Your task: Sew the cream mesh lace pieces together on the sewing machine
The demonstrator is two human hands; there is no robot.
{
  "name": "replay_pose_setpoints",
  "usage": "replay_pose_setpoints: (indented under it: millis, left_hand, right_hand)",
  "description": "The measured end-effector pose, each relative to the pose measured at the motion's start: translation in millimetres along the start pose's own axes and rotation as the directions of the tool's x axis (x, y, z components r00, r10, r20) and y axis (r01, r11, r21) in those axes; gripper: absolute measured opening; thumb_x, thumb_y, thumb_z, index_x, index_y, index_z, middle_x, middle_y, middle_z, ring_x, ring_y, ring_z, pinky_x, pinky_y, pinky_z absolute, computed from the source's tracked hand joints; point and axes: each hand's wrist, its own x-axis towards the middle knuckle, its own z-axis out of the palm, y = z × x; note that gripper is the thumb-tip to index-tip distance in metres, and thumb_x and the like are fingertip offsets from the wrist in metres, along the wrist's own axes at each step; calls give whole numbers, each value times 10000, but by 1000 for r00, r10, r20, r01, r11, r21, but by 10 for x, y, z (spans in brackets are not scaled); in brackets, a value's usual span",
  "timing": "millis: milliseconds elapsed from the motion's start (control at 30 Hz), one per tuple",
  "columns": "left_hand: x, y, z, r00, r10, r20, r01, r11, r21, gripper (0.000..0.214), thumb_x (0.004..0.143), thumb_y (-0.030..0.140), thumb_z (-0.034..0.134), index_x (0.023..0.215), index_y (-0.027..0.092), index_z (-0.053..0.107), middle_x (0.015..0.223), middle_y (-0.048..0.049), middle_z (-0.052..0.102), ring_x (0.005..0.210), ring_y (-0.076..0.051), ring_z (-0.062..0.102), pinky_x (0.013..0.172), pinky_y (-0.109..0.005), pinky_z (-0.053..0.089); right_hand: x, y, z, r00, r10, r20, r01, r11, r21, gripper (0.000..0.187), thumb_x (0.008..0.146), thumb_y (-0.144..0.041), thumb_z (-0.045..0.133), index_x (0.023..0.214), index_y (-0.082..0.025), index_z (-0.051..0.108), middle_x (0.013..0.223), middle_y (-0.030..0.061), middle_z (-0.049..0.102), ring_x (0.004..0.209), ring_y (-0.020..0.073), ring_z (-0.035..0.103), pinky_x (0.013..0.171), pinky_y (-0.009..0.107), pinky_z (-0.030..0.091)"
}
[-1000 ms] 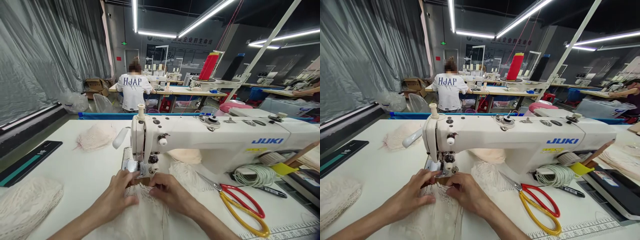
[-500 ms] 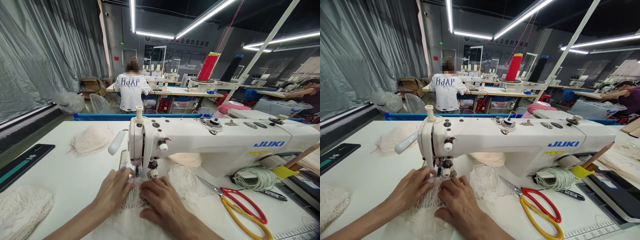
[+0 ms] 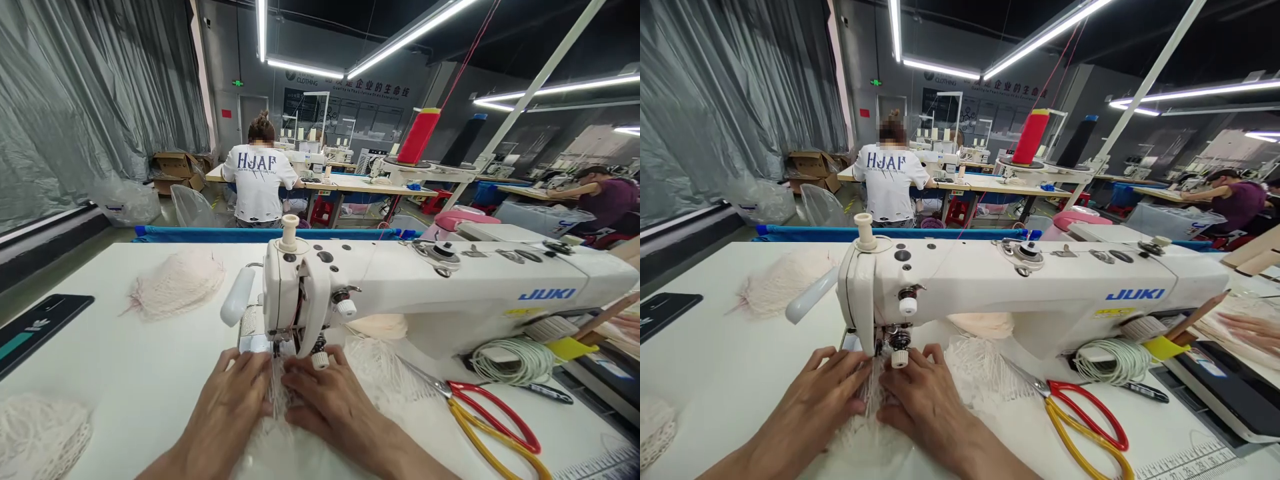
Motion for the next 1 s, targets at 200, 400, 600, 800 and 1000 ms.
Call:
replay_pose_setpoints:
  millis: [200,400,600,800,1000]
  left_hand:
    - [223,-206,-52,999,4,36,-4,1000,-4,140,843,199,545,710,196,500,717,61,550,698,-130,550,798,-336,325]
    - [9,23,-62,999,33,-18,-35,995,-98,259,951,174,340,824,205,564,934,-14,610,902,-162,552,899,-400,299]
    - [-106,270,-103,998,27,57,-19,990,-140,403,786,479,618,1072,203,548,1058,-45,614,996,-233,537,916,-407,335]
    - [-12,151,-48,999,-27,-36,23,993,-115,307,908,40,283,891,194,548,709,18,608,598,-122,525,735,-326,414]
    - [-20,262,-133,994,-99,53,106,984,-146,150,917,317,429,950,220,538,824,3,634,738,-175,564,766,-357,429]
  right_hand:
    - [68,153,48,998,-12,-64,7,997,-78,312,930,-389,492,1185,-210,513,1074,69,648,989,210,562,930,430,257]
    - [-6,105,-99,984,-170,54,171,985,-22,520,836,-619,495,1092,-170,553,1161,120,608,1038,234,545,949,426,253]
    - [-48,15,-60,983,-181,-42,180,983,-14,206,958,-332,444,896,-170,553,1045,53,655,857,160,592,889,371,280]
    - [-17,-17,8,988,-76,-132,82,996,47,198,982,-306,365,910,-171,490,766,9,659,662,126,592,775,311,336]
    - [-42,-28,-36,988,-151,-28,150,988,-33,392,871,-490,551,1067,-165,457,962,60,653,857,185,605,851,355,311]
